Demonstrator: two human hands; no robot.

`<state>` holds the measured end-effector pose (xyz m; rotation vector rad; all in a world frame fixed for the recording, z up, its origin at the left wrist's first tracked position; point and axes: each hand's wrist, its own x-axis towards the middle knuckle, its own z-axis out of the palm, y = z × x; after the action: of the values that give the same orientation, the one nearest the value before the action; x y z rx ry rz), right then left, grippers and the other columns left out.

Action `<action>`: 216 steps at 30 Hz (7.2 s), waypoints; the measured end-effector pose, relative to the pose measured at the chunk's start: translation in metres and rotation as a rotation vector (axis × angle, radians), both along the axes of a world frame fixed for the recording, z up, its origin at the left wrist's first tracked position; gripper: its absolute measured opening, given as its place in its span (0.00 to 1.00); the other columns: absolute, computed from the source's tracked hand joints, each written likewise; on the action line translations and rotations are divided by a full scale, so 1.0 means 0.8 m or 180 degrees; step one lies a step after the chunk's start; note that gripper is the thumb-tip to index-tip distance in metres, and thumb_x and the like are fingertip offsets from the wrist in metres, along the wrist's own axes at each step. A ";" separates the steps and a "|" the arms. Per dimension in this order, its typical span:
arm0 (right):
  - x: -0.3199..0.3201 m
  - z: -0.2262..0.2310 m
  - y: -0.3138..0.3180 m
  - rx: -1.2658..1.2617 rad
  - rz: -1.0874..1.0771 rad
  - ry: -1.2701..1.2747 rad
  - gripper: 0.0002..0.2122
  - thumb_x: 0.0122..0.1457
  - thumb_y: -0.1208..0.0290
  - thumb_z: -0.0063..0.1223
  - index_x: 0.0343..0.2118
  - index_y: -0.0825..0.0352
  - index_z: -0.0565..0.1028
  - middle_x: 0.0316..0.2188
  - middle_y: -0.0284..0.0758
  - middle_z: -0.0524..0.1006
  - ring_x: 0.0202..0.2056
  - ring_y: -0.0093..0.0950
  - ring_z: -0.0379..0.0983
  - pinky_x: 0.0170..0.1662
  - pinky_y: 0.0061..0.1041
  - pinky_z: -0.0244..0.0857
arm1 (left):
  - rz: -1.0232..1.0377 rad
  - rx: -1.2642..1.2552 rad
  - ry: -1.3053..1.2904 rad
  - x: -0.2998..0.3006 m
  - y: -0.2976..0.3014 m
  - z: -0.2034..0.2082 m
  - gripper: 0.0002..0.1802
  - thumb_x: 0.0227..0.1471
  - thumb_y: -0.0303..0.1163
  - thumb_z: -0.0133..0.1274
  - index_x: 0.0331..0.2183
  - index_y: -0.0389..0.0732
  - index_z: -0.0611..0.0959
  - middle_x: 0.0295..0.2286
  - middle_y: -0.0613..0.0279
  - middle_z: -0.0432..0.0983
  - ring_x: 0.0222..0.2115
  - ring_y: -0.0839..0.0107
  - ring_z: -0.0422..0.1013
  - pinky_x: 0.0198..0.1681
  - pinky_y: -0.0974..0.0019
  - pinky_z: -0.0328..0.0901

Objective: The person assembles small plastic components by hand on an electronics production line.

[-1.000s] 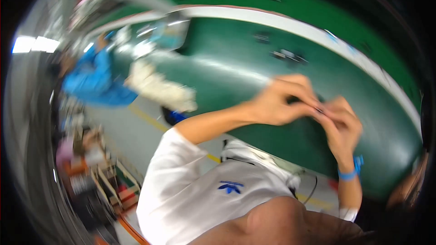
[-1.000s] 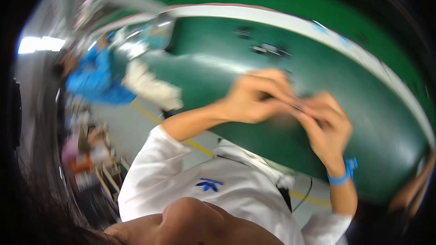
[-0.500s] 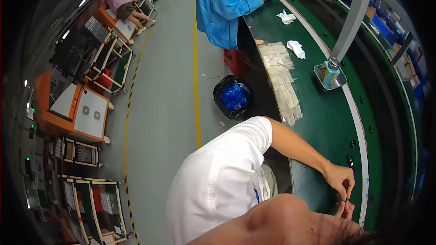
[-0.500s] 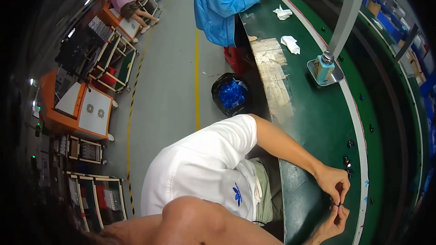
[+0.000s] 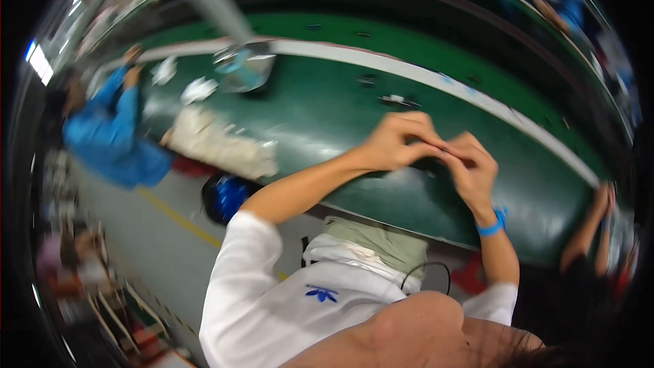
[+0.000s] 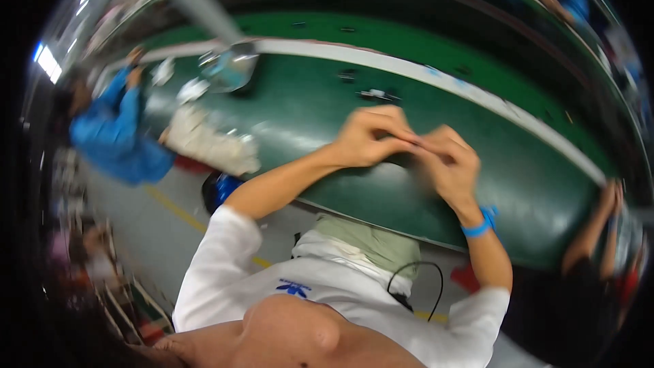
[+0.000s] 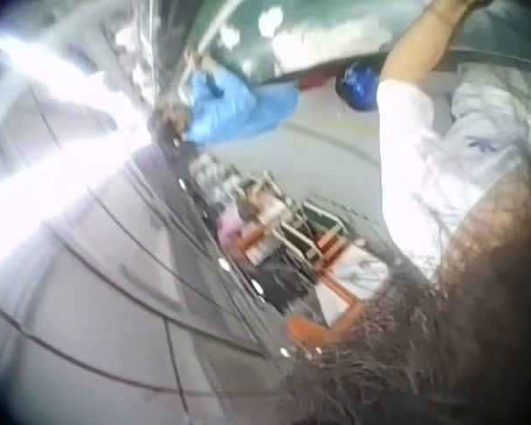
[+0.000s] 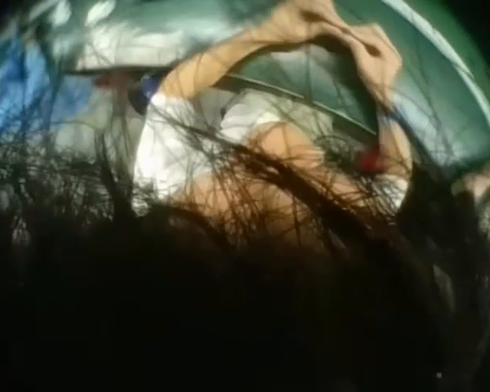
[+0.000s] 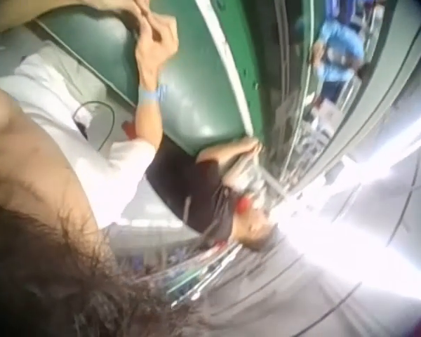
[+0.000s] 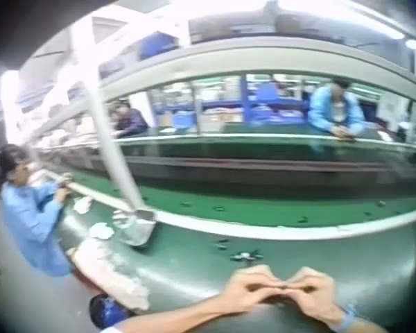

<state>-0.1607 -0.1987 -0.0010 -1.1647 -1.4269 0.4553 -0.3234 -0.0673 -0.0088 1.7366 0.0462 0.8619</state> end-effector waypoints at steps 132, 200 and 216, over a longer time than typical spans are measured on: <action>0.007 0.010 -0.019 0.0730 -0.0487 -0.1049 0.14 0.43 0.85 0.61 0.37 0.76 0.77 0.45 0.52 0.76 0.38 0.42 0.79 0.38 0.30 0.76 | 0.0180 -0.0446 -0.0088 0.016 -0.033 -0.010 0.10 0.45 0.11 0.60 0.32 0.31 0.83 0.35 0.52 0.75 0.37 0.65 0.77 0.41 0.67 0.76; 0.024 0.015 -0.023 -0.0438 0.0074 0.0316 0.02 0.55 0.83 0.56 0.31 0.72 0.75 0.38 0.39 0.75 0.36 0.29 0.74 0.38 0.24 0.71 | -0.0161 -0.0051 0.0331 0.018 -0.023 0.001 0.10 0.49 0.14 0.57 0.36 0.34 0.85 0.35 0.52 0.78 0.32 0.70 0.76 0.35 0.72 0.73; 0.013 0.000 -0.018 -0.0610 0.0296 0.2184 0.09 0.60 0.81 0.52 0.43 0.75 0.73 0.38 0.39 0.75 0.38 0.28 0.75 0.46 0.25 0.73 | -0.0086 -0.1370 -0.0032 0.022 -0.026 -0.015 0.08 0.54 0.17 0.55 0.38 0.31 0.81 0.38 0.53 0.75 0.38 0.70 0.73 0.41 0.70 0.71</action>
<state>-0.1507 -0.2133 -0.0007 -0.9560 -0.8500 0.9683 -0.3062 -0.0880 -0.0204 1.3267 0.1876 0.7749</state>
